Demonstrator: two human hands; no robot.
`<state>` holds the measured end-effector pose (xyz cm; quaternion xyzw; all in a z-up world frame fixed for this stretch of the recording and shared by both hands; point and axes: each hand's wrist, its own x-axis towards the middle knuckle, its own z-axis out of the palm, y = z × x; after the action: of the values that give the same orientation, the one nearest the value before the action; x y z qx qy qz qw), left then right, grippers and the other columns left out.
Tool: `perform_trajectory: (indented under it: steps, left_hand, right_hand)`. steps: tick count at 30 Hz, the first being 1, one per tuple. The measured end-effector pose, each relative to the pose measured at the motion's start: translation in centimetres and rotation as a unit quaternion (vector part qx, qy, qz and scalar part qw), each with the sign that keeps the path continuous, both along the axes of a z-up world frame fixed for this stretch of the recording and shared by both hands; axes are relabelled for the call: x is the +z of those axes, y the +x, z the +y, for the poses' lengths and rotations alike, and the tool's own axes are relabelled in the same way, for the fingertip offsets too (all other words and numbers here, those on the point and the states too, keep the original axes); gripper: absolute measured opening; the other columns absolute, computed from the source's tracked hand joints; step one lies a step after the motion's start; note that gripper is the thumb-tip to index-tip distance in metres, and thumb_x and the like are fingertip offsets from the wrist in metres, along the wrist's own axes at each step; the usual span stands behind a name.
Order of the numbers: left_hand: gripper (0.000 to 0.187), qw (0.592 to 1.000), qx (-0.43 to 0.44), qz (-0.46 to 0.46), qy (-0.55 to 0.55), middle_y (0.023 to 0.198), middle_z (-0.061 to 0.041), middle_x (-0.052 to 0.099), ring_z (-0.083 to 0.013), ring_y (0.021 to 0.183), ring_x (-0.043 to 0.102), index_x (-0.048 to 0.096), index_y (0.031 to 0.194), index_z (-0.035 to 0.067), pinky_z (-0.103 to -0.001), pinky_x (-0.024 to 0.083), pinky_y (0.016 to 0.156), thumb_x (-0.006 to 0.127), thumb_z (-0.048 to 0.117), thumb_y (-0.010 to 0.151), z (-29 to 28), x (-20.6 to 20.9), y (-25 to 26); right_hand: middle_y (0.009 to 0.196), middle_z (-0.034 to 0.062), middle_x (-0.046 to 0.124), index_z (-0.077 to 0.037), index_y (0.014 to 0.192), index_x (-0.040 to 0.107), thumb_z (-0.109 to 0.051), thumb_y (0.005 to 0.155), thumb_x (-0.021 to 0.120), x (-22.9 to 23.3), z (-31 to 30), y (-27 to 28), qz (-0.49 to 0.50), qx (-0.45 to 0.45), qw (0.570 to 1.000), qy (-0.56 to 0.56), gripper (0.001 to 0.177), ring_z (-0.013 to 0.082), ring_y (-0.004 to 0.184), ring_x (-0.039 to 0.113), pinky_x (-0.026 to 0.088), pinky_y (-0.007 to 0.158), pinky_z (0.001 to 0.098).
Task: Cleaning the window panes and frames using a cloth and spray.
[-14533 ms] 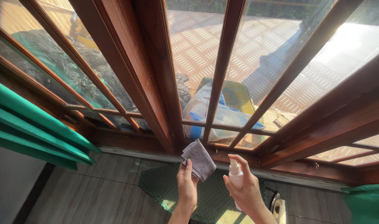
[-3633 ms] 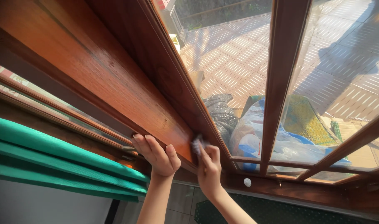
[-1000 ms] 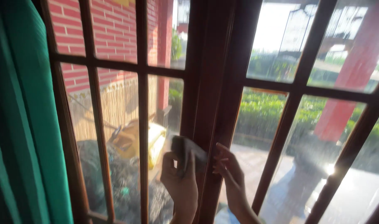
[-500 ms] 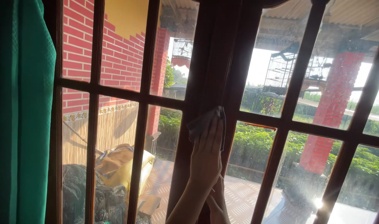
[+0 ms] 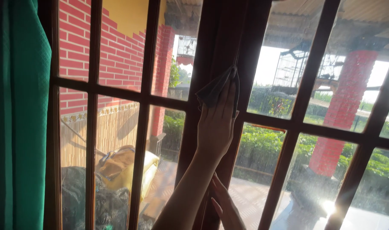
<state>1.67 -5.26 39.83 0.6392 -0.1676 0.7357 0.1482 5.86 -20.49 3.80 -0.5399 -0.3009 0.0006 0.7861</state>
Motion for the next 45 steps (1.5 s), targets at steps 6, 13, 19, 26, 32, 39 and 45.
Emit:
perform_trajectory:
  steps: [6,13,19,26,32,39,45]
  left_hand:
    - [0.061,0.994,-0.014,0.102,0.022,0.159,-0.014,0.048,-0.0307,0.144,0.049,0.04,0.157,0.003,-0.05,0.035,0.123,0.06,0.024,0.103,0.4,-12.8,-0.8]
    - [0.058,0.956,-0.069,0.282,-0.052,0.15,-0.024,0.052,-0.043,0.137,0.051,0.043,0.153,-0.004,-0.053,0.036,0.115,0.056,0.019,0.101,-2.8,-33.7,-3.1]
    - [0.06,0.924,-0.093,0.346,-0.137,0.156,-0.031,0.044,-0.0504,0.138,0.045,0.04,0.153,-0.007,-0.053,0.038,0.108,0.054,0.023,0.103,-5.1,-41.4,-3.3]
    - [0.057,0.954,-0.009,0.263,-0.142,0.159,-0.022,0.046,-0.0427,0.146,0.047,0.043,0.154,-0.002,-0.059,0.032,0.122,0.054,0.018,0.102,-4.5,-40.0,-2.4]
    - [0.055,0.897,-0.065,0.407,-0.16,0.154,-0.024,0.047,-0.0436,0.142,0.044,0.041,0.155,-0.002,-0.057,0.032,0.118,0.05,0.023,0.107,-6.0,-53.2,-4.9]
    - [0.057,0.852,-0.102,0.356,-0.37,0.166,-0.031,0.027,-0.0487,0.153,0.025,0.026,0.16,-0.008,-0.06,0.02,0.122,0.031,0.022,0.112,-7.3,-48.1,-7.9]
    - [0.05,0.669,-0.379,0.222,-0.6,0.143,-0.021,0.057,-0.0271,0.131,0.059,0.049,0.147,-0.002,-0.039,0.049,0.107,0.033,0.029,0.11,-3.6,-39.4,-6.7]
  right_hand:
    - [0.171,0.0041,0.028,-0.015,0.163,0.022,-0.063,0.097,0.02,13.3,1.4,-3.8,0.063,0.057,0.996,0.012,0.082,0.0183,0.157,0.024,0.018,0.123,0.0435]
    - [0.177,0.0072,0.014,-0.003,0.164,0.018,-0.064,0.103,0.021,16.0,2.9,-8.2,-0.098,0.07,0.993,-0.004,0.086,0.0257,0.163,0.015,0.01,0.13,0.0499]
    - [0.177,0.0086,0.012,-0.006,0.165,0.014,-0.055,0.108,0.024,14.8,3.0,-8.6,-0.182,-0.054,0.974,-0.121,0.076,0.0244,0.163,0.013,0.008,0.132,0.0464]
    - [0.172,0.0099,0.025,-0.008,0.164,0.021,-0.039,0.108,0.036,5.8,2.4,-7.3,-0.144,-0.167,0.945,-0.242,0.066,0.0267,0.157,0.027,0.021,0.127,0.0453]
    - [0.168,0.0135,0.03,-0.01,0.164,0.019,-0.041,0.106,0.035,-1.7,1.4,-7.0,-0.032,-0.142,0.956,-0.253,0.068,0.028,0.156,0.029,0.021,0.125,0.0428]
    - [0.167,0.0137,0.03,-0.011,0.163,0.018,-0.05,0.102,0.034,-5.9,1.8,-7.1,0.041,-0.153,0.947,-0.278,0.074,0.0294,0.154,0.029,0.021,0.124,0.0433]
    - [0.166,0.0154,0.036,-0.006,0.161,0.028,-0.049,0.103,0.037,-2.8,2.7,-7.7,-0.037,-0.176,0.953,-0.244,0.073,0.0302,0.155,0.029,0.022,0.125,0.0455]
